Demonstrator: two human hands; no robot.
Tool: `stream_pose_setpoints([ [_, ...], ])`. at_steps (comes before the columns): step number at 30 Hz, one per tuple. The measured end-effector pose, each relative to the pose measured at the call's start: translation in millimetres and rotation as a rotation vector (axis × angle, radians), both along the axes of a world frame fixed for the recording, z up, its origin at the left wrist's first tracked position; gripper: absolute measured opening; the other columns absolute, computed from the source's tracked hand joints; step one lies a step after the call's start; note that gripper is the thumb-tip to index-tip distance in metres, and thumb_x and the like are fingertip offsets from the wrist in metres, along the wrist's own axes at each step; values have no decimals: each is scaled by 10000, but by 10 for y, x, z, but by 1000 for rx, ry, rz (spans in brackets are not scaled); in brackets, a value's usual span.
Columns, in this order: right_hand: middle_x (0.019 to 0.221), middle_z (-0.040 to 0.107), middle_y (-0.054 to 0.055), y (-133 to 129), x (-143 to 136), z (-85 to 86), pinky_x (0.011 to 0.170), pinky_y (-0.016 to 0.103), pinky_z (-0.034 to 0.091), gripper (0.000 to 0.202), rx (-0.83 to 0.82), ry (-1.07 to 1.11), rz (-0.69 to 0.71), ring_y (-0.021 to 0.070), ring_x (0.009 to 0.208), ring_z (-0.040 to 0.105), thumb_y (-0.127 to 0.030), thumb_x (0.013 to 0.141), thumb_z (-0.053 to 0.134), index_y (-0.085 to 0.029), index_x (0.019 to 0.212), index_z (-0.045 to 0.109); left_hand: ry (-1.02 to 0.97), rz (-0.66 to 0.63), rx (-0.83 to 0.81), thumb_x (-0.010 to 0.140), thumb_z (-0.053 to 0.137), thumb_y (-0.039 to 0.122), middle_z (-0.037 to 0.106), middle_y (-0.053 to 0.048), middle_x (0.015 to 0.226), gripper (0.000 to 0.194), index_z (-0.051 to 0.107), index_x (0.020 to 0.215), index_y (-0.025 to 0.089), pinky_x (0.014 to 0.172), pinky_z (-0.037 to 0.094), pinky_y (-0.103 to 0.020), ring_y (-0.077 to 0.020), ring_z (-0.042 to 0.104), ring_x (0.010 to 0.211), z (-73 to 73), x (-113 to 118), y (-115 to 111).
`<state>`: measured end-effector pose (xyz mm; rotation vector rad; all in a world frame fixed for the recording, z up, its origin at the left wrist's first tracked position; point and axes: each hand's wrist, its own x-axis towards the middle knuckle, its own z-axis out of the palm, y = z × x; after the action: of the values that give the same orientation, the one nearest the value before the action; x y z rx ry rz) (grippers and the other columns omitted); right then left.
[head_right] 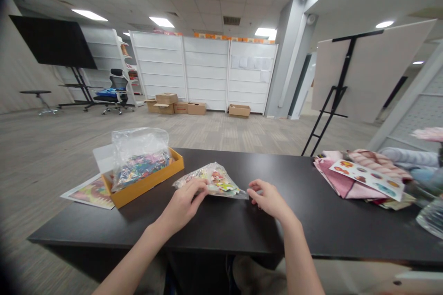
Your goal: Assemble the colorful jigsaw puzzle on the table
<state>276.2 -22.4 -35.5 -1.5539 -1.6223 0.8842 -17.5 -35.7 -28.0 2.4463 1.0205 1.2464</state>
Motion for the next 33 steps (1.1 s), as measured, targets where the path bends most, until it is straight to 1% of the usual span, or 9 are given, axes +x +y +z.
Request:
stream_pose_setpoints([
  [5,1069,708,93,-110,-89,191,517,254,527,397,33,73,93,156,671,664,-478,824,677,-188,1095,667,-126,82,-12,986,484,216,691,-53,1100,91,569,959,227,965,503,-356,-206,653,1096,2,114,54],
  [9,1276,642,113,-129,-150,222,633,275,559,622,27,99,195,153,751,679,-401,672,834,-209,1225,627,-270,186,-45,974,521,265,707,-23,932,69,572,968,219,808,535,-295,-169,694,857,72,208,80],
  [11,1296,635,111,-97,-179,209,606,268,545,589,79,136,156,146,737,666,-401,694,810,-209,1221,633,-342,202,-83,969,542,301,694,-6,853,93,576,959,214,757,529,-273,-152,686,778,121,239,81],
  [15,956,739,72,-18,-224,207,506,234,453,481,119,233,82,139,636,613,-439,775,734,-175,1174,672,-500,65,-236,952,577,350,707,-19,859,145,564,926,208,798,547,-280,-172,719,867,217,259,50],
  [18,750,721,46,8,-261,255,527,238,434,353,177,273,97,131,605,574,-438,752,761,-151,958,747,-592,-47,-351,917,625,371,731,-43,877,185,551,896,202,815,569,-299,-198,734,914,275,216,33],
  [23,561,594,-10,23,-404,374,450,236,353,327,368,419,-124,96,488,435,-469,676,806,-161,757,730,-734,24,-310,799,762,381,747,-71,954,403,546,1086,197,868,568,-342,-215,730,942,325,-45,105],
  [28,551,556,-31,65,-556,416,444,234,336,355,477,542,-273,87,476,405,-480,645,831,-167,741,694,-387,-181,-441,614,901,359,503,-182,1494,1018,387,1485,241,1115,435,-481,-329,466,1399,244,-223,92],
  [31,582,578,-22,91,-651,428,458,239,368,351,523,548,-319,95,490,434,-476,664,824,-167,735,673,-216,-206,-441,658,871,335,522,-146,1489,907,465,1463,239,1147,399,-514,-320,492,1377,135,-95,23],
  [33,690,644,13,106,-728,442,518,256,455,350,541,544,-295,119,551,520,-486,711,787,-168,812,681,-233,-199,-381,812,738,316,611,-115,1403,618,554,1395,230,1170,370,-502,-277,546,1328,60,30,20],
])
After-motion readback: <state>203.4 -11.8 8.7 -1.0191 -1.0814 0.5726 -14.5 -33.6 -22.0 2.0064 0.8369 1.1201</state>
